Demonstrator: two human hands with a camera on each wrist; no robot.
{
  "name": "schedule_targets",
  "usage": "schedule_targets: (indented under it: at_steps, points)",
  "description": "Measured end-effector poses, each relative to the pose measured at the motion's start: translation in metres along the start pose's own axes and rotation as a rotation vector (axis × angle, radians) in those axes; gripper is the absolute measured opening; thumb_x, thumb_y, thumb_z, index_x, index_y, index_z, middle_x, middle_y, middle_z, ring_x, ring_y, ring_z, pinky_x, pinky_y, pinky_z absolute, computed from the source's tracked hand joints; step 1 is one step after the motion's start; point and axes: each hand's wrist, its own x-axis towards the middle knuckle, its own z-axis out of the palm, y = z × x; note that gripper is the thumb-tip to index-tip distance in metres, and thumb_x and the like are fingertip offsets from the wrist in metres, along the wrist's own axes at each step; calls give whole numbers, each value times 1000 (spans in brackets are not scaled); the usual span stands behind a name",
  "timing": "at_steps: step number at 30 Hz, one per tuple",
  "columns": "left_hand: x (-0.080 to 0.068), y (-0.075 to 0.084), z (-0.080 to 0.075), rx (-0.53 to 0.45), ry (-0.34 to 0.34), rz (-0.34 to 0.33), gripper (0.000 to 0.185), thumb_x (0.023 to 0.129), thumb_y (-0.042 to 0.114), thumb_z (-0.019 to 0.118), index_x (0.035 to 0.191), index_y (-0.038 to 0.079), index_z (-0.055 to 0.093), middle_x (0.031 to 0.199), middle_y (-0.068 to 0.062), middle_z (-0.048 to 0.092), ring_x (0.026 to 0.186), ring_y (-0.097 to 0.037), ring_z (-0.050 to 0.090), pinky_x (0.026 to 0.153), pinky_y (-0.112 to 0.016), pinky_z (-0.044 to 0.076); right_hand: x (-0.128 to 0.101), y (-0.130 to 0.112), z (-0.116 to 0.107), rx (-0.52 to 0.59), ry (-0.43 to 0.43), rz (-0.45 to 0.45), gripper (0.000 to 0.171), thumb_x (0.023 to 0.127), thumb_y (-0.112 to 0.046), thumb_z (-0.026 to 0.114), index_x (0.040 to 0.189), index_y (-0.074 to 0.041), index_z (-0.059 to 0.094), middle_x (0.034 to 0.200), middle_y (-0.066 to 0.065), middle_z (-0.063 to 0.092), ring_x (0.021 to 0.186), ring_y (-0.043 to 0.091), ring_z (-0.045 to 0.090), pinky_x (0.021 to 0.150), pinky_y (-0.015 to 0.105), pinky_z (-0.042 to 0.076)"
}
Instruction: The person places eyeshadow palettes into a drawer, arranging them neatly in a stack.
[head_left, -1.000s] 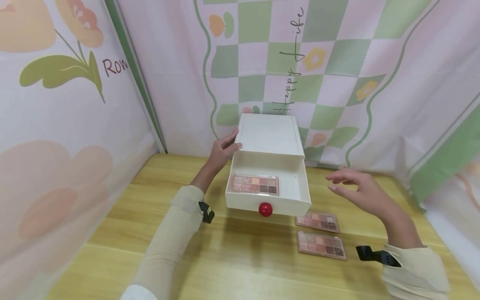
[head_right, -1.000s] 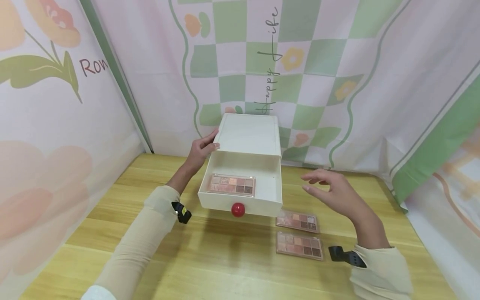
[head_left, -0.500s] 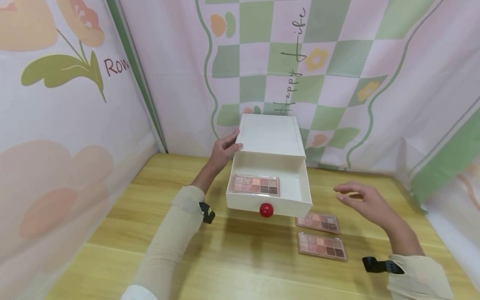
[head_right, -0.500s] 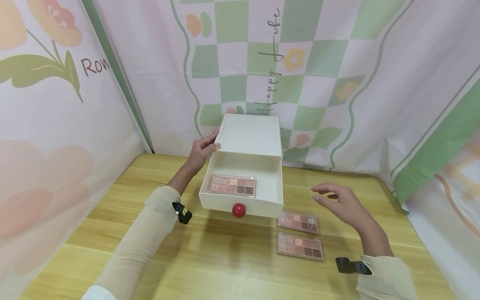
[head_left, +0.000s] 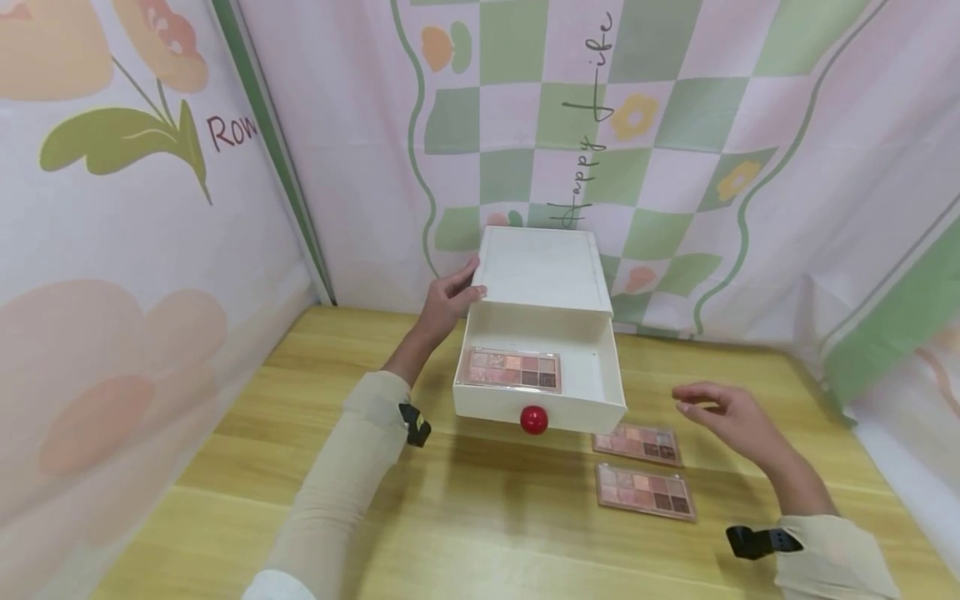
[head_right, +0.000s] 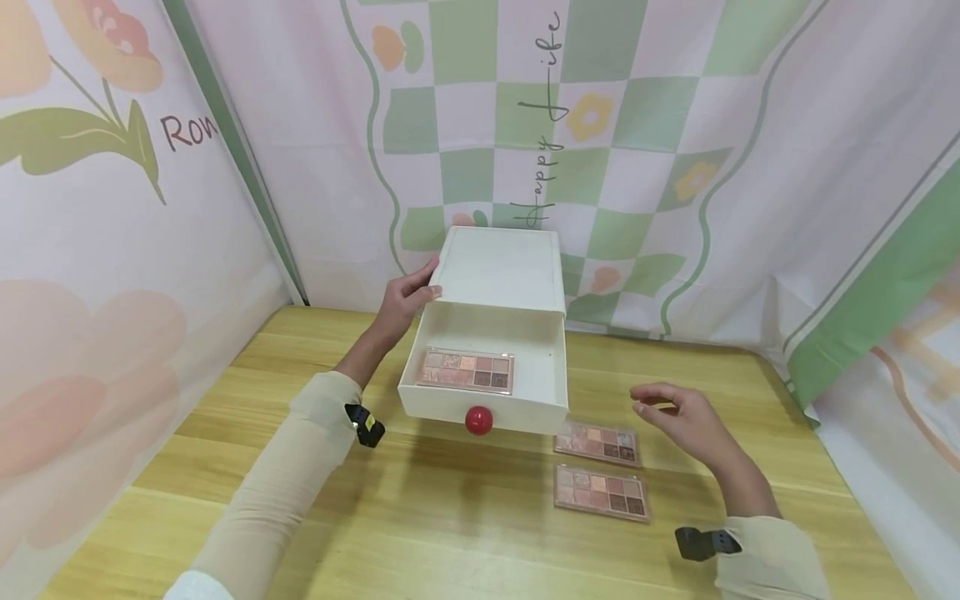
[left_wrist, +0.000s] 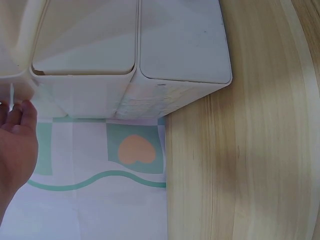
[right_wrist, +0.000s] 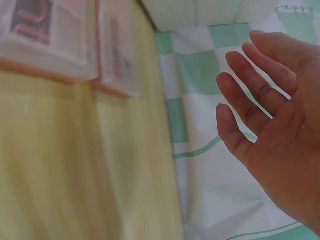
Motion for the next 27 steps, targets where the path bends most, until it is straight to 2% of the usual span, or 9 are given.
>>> schedule_targets:
  at_steps: [2, 5, 13, 20, 27]
  points:
    - [0, 0, 0, 2, 2, 3, 63, 95, 18, 59, 153, 3, 39, 167, -11, 32, 153, -26, 38, 125, -34, 37, 0, 4, 2, -1, -6, -4, 30, 97, -8, 65, 121, 8, 67, 116, 18, 74, 95, -18, 59, 77, 8, 57]
    - [0, 0, 0, 2, 1, 9, 63, 95, 17, 59, 153, 3, 39, 167, -12, 32, 153, -26, 37, 125, -33, 37, -2, 11, 6, -3, -16, -13, 30, 96, -7, 66, 121, 10, 67, 118, 32, 69, 95, -18, 58, 76, 10, 58]
    - [0, -1, 0, -8, 5, 12, 63, 95, 17, 59, 153, 2, 39, 167, -15, 31, 153, -26, 37, 125, -33, 37, -8, 26, 18, 14, -54, 4, 32, 92, -5, 69, 121, 9, 67, 121, 31, 69, 99, -18, 57, 77, 14, 59]
    - [-1, 0, 0, -18, -5, 2, 64, 96, 19, 59, 154, 3, 37, 167, -13, 30, 154, -25, 36, 126, -32, 36, -11, 29, 28, -3, -135, 73, 49, 87, -13, 78, 130, 6, 63, 131, 31, 64, 104, -17, 52, 82, 18, 60]
    - [0, 0, 0, -16, -5, -6, 63, 96, 19, 58, 154, 4, 38, 167, -11, 31, 154, -25, 37, 125, -34, 37, -13, 32, 37, -37, -135, 53, 59, 79, -19, 86, 127, 6, 64, 128, 28, 67, 105, -16, 52, 88, 17, 57]
